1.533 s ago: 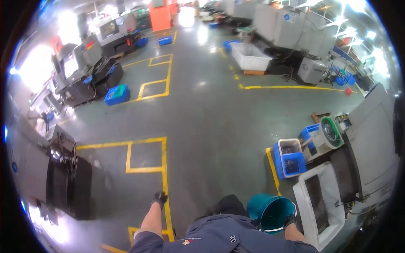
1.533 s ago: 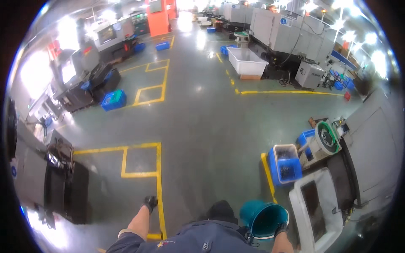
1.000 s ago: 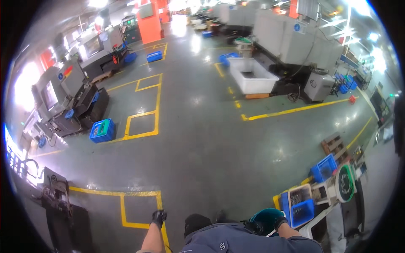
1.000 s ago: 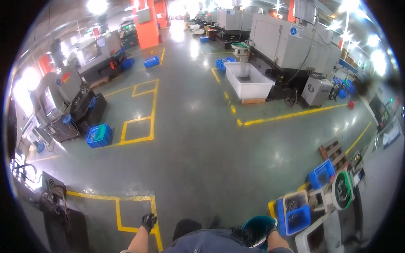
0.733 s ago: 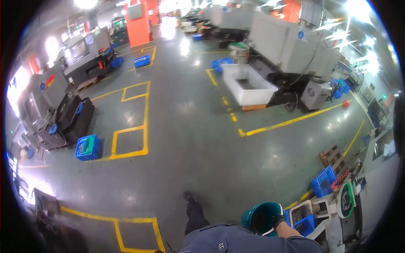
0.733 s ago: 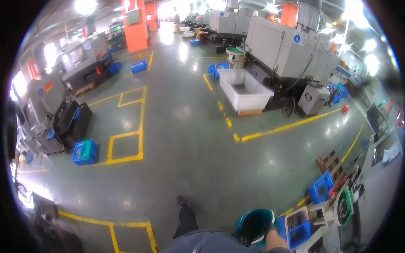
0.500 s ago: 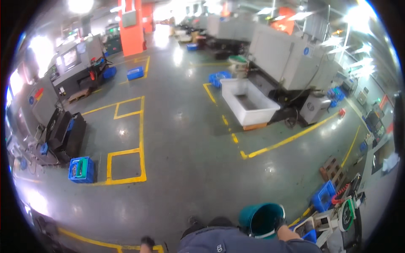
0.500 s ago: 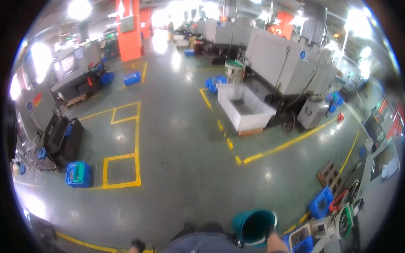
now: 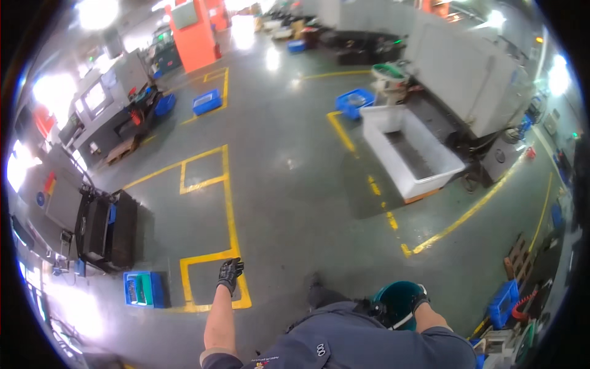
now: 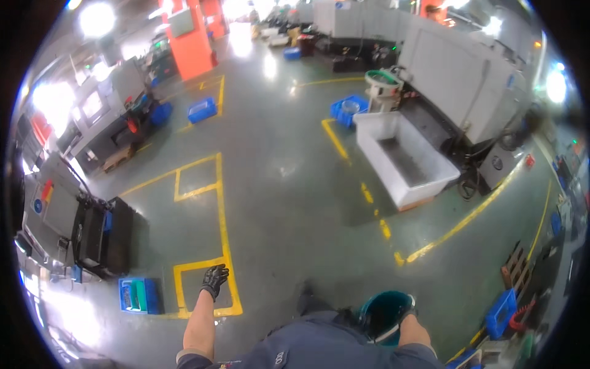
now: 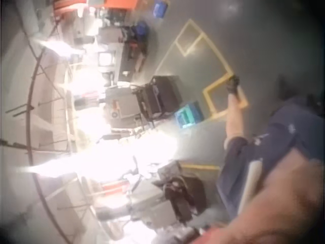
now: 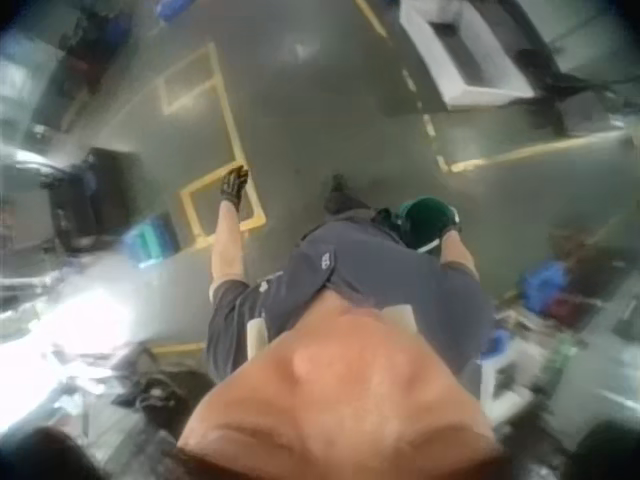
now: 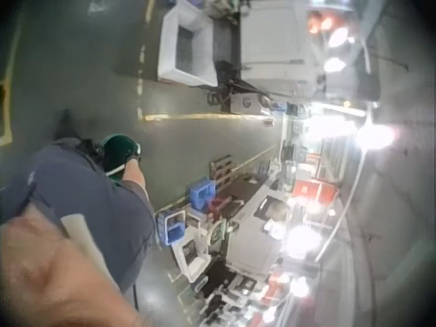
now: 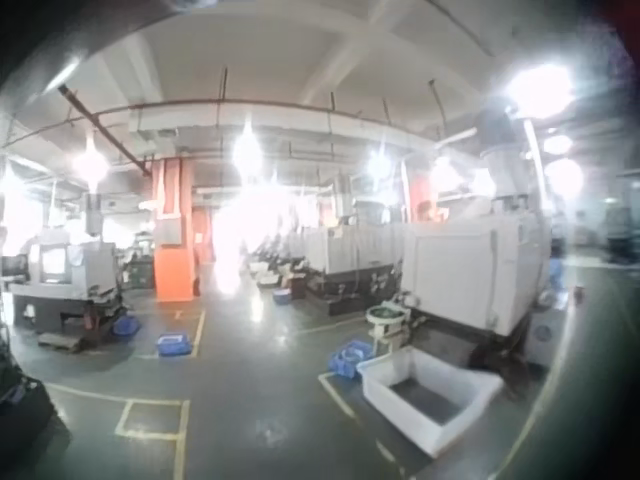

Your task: The recorder collects metal scrap and shavings from bins and machine components using a bucket and a scraper, then transfers them to a processing machine.

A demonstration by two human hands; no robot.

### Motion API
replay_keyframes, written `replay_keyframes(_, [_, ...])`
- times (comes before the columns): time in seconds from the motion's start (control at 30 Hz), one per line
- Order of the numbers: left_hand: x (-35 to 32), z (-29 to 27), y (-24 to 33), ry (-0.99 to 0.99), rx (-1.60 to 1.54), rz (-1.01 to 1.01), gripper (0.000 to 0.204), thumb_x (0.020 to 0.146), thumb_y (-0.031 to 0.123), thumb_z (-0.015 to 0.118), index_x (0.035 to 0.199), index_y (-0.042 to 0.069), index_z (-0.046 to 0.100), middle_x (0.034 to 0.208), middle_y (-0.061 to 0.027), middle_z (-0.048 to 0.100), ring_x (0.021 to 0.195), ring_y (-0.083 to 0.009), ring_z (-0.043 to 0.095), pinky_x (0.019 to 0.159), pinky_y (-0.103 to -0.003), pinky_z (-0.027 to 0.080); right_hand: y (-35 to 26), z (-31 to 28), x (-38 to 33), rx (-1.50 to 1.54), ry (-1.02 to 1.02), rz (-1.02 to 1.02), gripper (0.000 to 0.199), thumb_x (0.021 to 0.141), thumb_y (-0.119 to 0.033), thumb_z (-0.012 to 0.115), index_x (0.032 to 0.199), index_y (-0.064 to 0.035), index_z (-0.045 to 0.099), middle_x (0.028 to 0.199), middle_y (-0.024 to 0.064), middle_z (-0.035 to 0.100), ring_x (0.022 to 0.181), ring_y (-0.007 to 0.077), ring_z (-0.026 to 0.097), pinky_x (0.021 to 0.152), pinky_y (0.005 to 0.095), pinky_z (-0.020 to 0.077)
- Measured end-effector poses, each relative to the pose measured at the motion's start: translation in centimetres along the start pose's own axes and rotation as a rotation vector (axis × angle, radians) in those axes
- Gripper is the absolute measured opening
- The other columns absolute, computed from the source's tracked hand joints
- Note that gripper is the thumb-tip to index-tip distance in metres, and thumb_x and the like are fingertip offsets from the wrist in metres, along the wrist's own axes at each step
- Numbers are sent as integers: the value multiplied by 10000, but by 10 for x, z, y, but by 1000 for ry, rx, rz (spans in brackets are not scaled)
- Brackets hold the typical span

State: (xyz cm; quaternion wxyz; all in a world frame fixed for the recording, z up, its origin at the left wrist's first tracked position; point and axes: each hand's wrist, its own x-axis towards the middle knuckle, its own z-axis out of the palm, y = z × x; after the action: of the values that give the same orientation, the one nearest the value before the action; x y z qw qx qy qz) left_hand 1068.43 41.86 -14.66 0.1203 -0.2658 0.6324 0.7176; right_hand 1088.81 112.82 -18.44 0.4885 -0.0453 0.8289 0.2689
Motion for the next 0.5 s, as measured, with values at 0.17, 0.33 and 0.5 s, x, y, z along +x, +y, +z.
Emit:
replay_keyframes(0.17, [51, -61, -33, 154, 22, -182, 256, 879, 181, 448, 1057, 67, 591, 854, -98, 658, 762, -174, 628, 681, -275, 488, 18, -144, 81, -180, -103, -106, 499, 920, -392, 340, 1400, -283, 261, 1493, -16, 112, 1364, 277, 104, 1041, 549, 197])
replay_keyframes(0.33, [98, -113, -124, 177, 207, -143, 243, 786, 308, 531, 924, 124, 608, 751, -62, 626, 664, -250, 584, 630, -364, 473, 61, -184, 212, 724, -131, -121, 539, 921, -369, 332, 1436, -279, 197, 1522, -7, 54, 1384, 328, 40, 1065, 571, 149])
replay_keyframes(0.5, [180, -166, -63, -560, 1489, -285, 350, 879, 343, 419, 1129, 136, 552, 1115, -76, 551, 1046, -225, 489, 827, -354, 434, 29, -353, 232, 1937, -36, 173, 549, 925, -416, 244, 1440, -233, 191, 1510, 11, 124, 1385, 261, 92, 1090, 487, 117])
